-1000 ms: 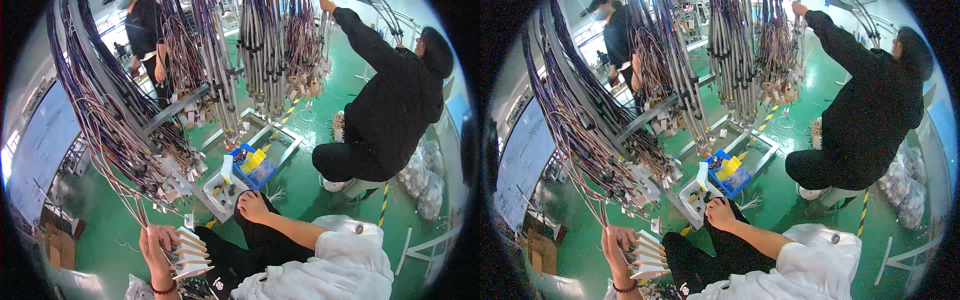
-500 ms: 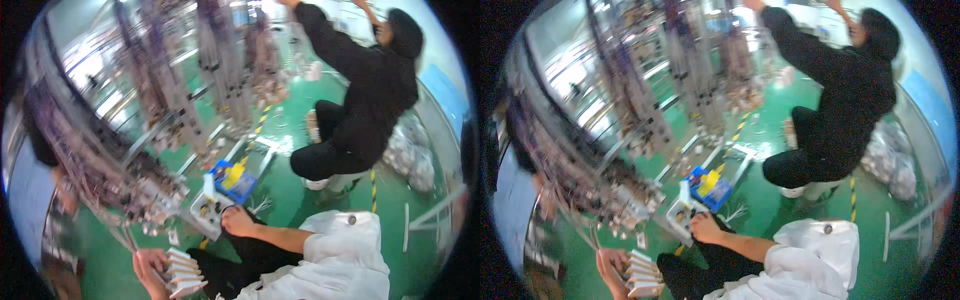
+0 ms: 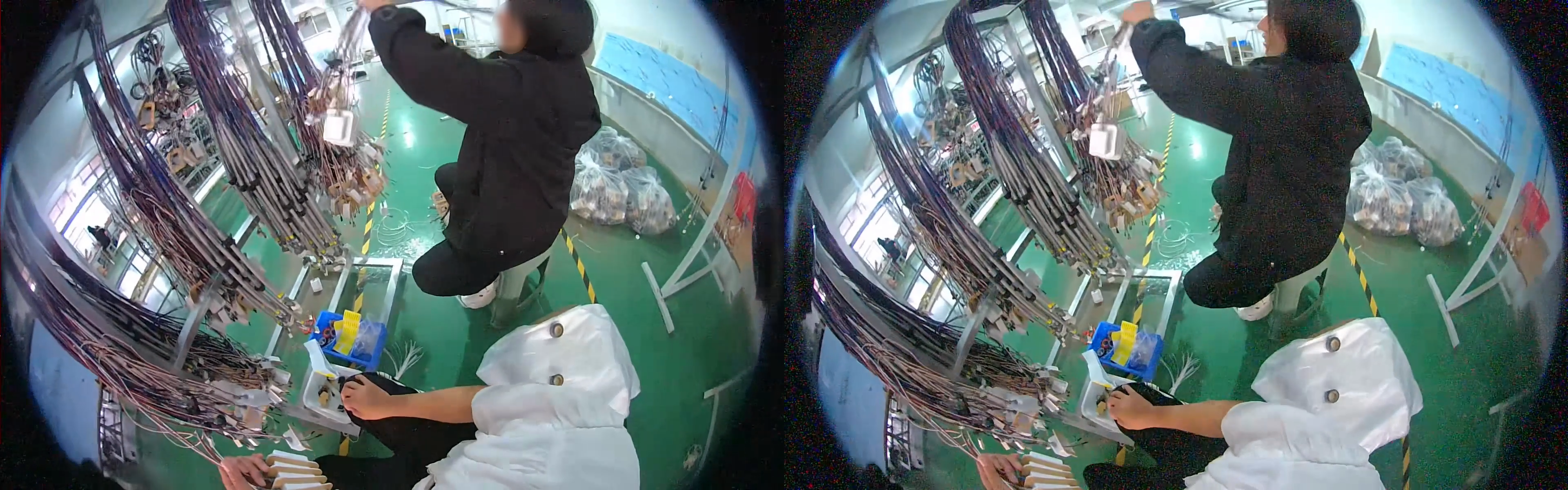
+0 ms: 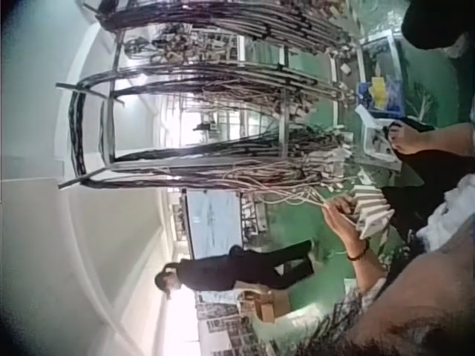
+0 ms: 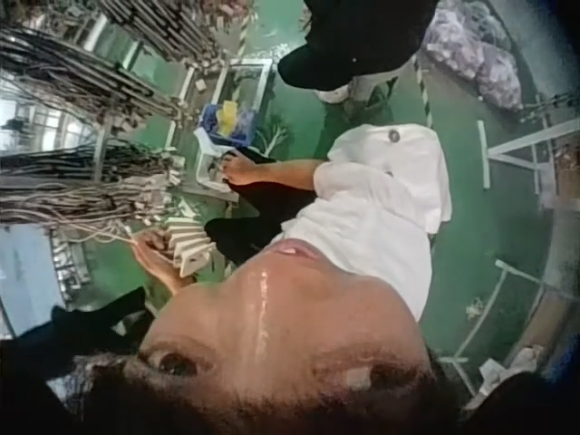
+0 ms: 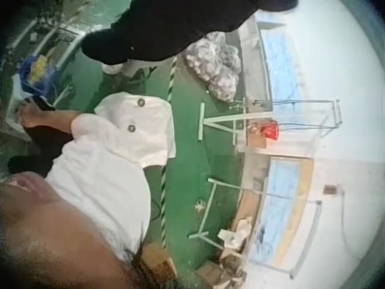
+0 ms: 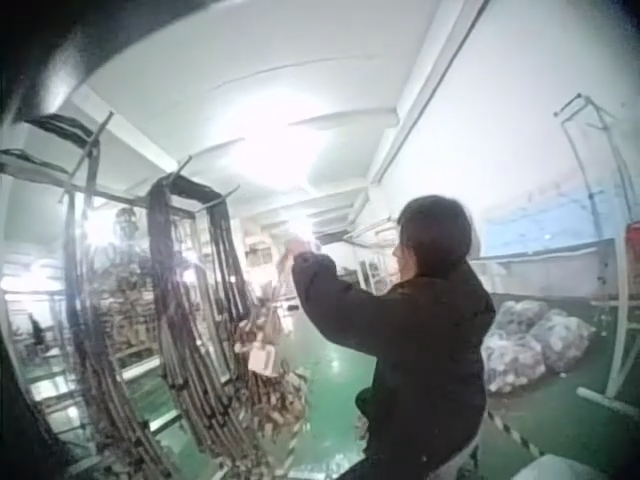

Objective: Organizing and sorting bundles of wire harnesses on a factory rack.

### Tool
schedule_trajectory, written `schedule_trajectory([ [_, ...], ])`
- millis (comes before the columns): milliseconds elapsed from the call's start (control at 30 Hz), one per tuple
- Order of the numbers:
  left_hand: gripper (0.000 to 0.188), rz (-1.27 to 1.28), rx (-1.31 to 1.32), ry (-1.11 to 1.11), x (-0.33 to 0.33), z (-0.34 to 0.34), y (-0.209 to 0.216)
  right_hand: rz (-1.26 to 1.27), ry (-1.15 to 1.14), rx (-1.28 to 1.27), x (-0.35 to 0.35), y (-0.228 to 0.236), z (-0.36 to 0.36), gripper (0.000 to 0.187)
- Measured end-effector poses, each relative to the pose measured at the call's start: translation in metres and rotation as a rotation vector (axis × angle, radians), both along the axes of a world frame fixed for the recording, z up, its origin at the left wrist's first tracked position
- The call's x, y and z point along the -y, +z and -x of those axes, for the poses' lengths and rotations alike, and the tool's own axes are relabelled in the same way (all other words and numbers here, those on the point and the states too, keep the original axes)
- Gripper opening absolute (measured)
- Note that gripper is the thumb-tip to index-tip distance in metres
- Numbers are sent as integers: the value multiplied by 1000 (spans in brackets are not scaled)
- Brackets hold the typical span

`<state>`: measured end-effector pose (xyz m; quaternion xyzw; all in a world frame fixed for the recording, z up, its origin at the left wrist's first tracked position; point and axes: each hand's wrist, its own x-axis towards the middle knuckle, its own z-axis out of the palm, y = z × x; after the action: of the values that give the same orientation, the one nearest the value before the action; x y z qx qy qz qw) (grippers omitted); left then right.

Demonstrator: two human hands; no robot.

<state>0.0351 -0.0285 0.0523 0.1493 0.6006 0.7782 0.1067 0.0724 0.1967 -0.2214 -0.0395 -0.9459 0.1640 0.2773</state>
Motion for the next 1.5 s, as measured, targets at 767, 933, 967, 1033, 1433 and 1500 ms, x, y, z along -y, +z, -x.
schedule_trajectory([
  [767, 32, -127, -7, -32, -1, -9, 4, 4, 25, 45, 6, 12, -12, 10],
  [933, 30, -145, -39, -148, 1, 3, -4, 12, 19, 62, 7, 12, -12, 11],
  [967, 30, -149, -36, -153, -2, 4, -5, -10, 8, 54, 2, 8, -11, 11],
  [1033, 30, -120, 5, -107, -3, 0, -4, -36, 4, 48, 5, 8, -14, 11],
  [1433, 31, -128, 27, -63, -12, 5, -5, -25, 0, 46, 5, 7, -7, 12],
  [1500, 30, -116, 33, -57, -11, 1, -2, -12, -11, 46, 5, 8, -6, 10],
])
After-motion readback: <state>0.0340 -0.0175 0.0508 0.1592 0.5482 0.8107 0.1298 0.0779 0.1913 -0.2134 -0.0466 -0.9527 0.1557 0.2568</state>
